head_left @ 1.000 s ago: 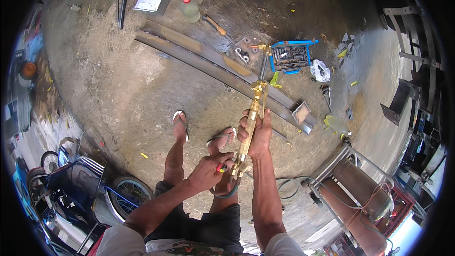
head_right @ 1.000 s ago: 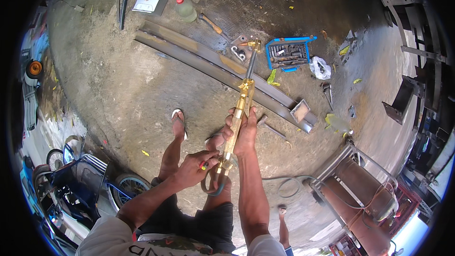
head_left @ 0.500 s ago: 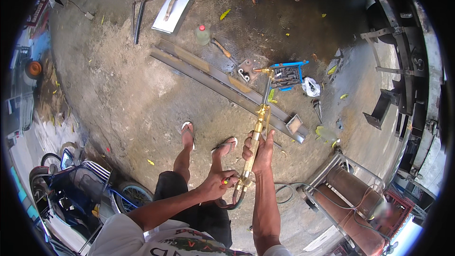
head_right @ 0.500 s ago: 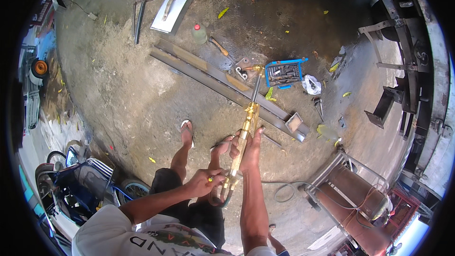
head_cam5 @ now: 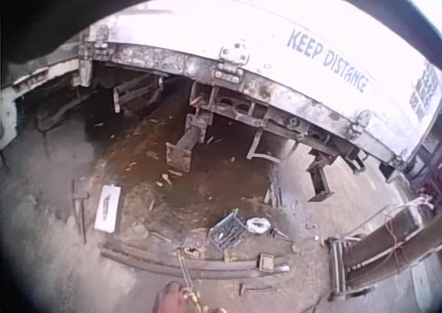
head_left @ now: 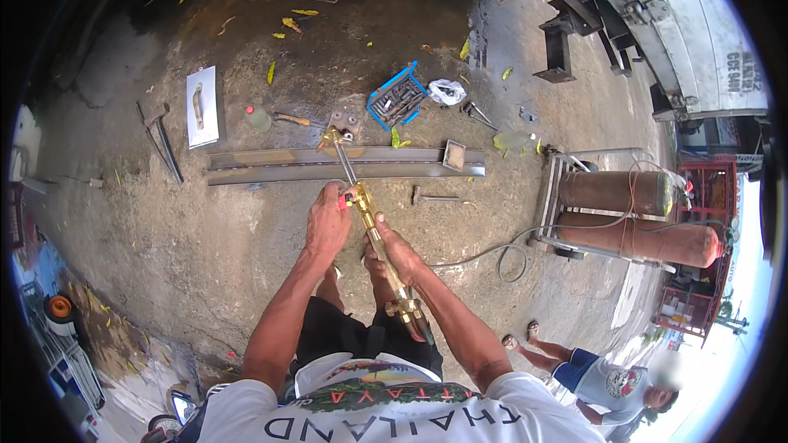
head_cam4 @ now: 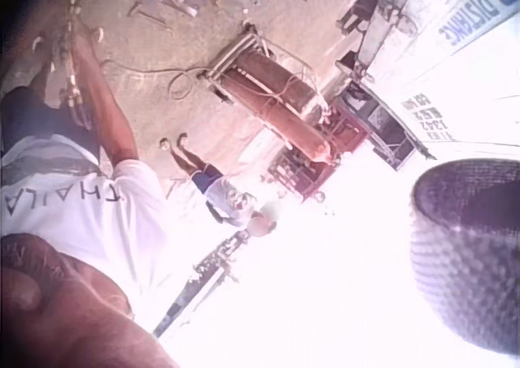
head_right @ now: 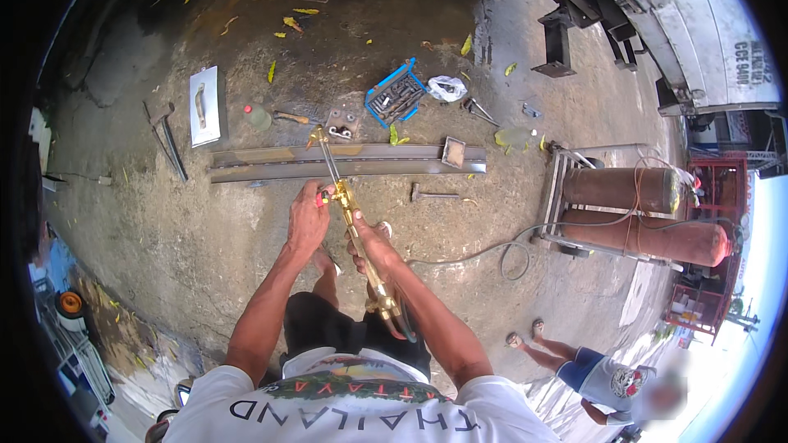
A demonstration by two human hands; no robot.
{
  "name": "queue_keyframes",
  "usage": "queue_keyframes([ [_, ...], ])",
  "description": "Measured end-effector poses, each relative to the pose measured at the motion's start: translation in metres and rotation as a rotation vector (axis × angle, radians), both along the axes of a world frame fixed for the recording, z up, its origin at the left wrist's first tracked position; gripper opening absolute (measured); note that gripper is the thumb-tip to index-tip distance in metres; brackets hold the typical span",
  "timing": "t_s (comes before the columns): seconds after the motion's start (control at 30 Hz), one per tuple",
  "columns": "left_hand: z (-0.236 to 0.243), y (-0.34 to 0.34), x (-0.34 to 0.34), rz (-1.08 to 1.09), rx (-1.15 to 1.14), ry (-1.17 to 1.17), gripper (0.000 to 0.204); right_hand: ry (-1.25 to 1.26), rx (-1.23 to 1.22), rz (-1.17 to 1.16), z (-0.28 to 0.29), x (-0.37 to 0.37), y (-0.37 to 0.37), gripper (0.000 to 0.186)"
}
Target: The person uses a blowtorch to heat and weld metal bars on the ground. They ignite the torch, apply flame to the metal, and later pour water from a plastic bottle to cool the heated area, producing steam.
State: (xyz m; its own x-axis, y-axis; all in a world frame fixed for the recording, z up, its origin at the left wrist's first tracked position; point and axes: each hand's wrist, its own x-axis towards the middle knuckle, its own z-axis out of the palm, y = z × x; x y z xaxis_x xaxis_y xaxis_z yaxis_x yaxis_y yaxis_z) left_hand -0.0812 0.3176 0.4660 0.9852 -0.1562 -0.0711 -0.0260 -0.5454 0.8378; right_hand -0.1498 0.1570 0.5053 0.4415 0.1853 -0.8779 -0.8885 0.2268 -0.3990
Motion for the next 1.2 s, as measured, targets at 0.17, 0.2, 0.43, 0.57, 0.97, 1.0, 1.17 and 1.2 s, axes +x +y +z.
queue_keyframes([
  [0.17, 0.032, -0.017, 0.004, -0.067, 0.206, 0.043, 0.019, -0.049, 0.033, -0.046, 0.026, -0.006, -0.007, 0.073],
  [0.2, 0.034, -0.015, 0.003, -0.042, 0.247, 0.011, 0.019, -0.062, 0.037, -0.042, 0.026, -0.005, -0.004, 0.072],
  [0.43, 0.048, -0.038, 0.029, -0.08, 0.134, 0.115, 0.017, -0.1, 0.053, -0.085, 0.03, 0.014, -0.027, 0.076],
  [0.57, 0.037, -0.049, 0.038, -0.046, 0.074, 0.07, 0.013, -0.105, 0.125, -0.088, 0.032, 0.032, -0.038, 0.074],
  [0.97, 0.02, -0.009, 0.054, 0.058, 0.032, 0.049, 0.024, -0.065, 0.248, 0.063, 0.017, 0.08, -0.02, 0.058],
  [1.0, 0.012, -0.001, 0.044, 0.185, -0.124, 0.193, 0.029, -0.074, 0.247, 0.096, 0.022, 0.085, -0.013, 0.053],
  [1.17, -0.013, 0.041, 0.018, 0.37, -1.011, 0.895, 0.048, -0.197, 0.281, 0.19, -0.012, 0.103, 0.038, 0.026],
  [1.2, 0.009, 0.044, 0.03, 0.259, -1.005, 0.989, 0.053, -0.215, 0.264, 0.271, -0.01, 0.112, 0.051, 0.028],
])
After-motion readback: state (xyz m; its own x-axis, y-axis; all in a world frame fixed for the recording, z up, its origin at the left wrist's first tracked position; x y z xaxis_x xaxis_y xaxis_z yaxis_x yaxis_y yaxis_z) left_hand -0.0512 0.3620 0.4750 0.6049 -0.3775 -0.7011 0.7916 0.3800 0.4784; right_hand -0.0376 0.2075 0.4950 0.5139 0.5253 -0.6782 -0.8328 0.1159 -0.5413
